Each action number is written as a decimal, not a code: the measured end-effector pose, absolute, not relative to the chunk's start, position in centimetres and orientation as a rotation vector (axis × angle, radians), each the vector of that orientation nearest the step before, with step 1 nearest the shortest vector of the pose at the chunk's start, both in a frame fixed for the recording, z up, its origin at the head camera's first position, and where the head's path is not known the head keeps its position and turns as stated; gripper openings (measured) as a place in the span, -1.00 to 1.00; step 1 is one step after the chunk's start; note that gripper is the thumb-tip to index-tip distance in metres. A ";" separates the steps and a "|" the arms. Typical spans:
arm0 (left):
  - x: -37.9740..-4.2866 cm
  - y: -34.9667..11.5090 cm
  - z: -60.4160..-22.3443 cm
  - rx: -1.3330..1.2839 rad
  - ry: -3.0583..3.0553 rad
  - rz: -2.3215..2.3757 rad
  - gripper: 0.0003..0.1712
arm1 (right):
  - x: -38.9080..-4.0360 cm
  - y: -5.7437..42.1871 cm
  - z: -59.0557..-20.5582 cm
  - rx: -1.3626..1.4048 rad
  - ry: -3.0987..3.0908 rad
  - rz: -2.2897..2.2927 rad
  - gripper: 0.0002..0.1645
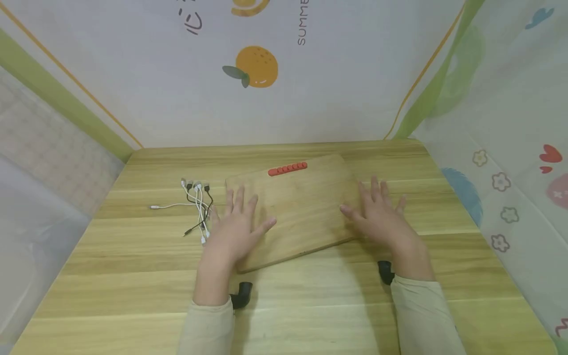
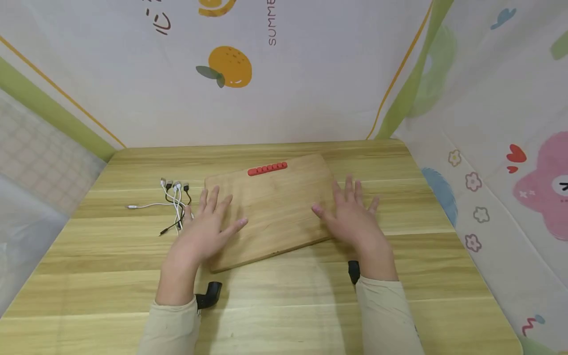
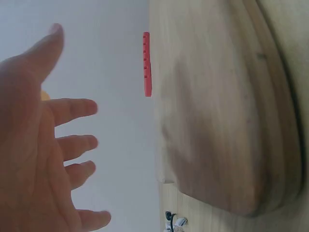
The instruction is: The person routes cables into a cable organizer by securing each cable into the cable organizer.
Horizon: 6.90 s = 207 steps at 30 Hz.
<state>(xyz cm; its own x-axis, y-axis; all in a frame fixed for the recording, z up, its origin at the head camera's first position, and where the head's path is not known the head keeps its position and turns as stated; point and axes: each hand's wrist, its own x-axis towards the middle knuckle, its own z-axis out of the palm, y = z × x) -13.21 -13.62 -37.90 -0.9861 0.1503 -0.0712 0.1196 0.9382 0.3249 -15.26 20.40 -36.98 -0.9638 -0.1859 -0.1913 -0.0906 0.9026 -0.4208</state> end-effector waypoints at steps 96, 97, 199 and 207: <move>-16.5 -13.0 -37.4 0.218 2.754 0.209 0.03 | -13.2 14.1 -37.6 -0.415 2.795 -0.161 -0.42; -16.5 -13.1 -37.4 0.224 2.750 0.203 0.06 | -13.2 14.0 -37.6 -0.417 2.794 -0.162 -0.41; -27.4 -27.2 -34.8 0.539 2.841 0.315 -0.65 | -13.3 -12.9 -38.4 -1.882 2.779 0.812 -0.60; -27.0 -26.8 -34.4 0.475 2.745 0.501 -0.39 | -13.8 -11.3 -38.0 -1.848 2.740 0.721 -0.67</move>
<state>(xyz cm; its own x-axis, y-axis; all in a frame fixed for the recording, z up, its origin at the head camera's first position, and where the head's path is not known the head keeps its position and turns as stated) -27.03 -26.78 -34.44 -0.8972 0.3715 -0.2389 0.2633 0.8841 0.3861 -13.79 -11.25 -38.04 -0.3829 -0.9231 -0.0360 -0.8213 0.3224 0.4706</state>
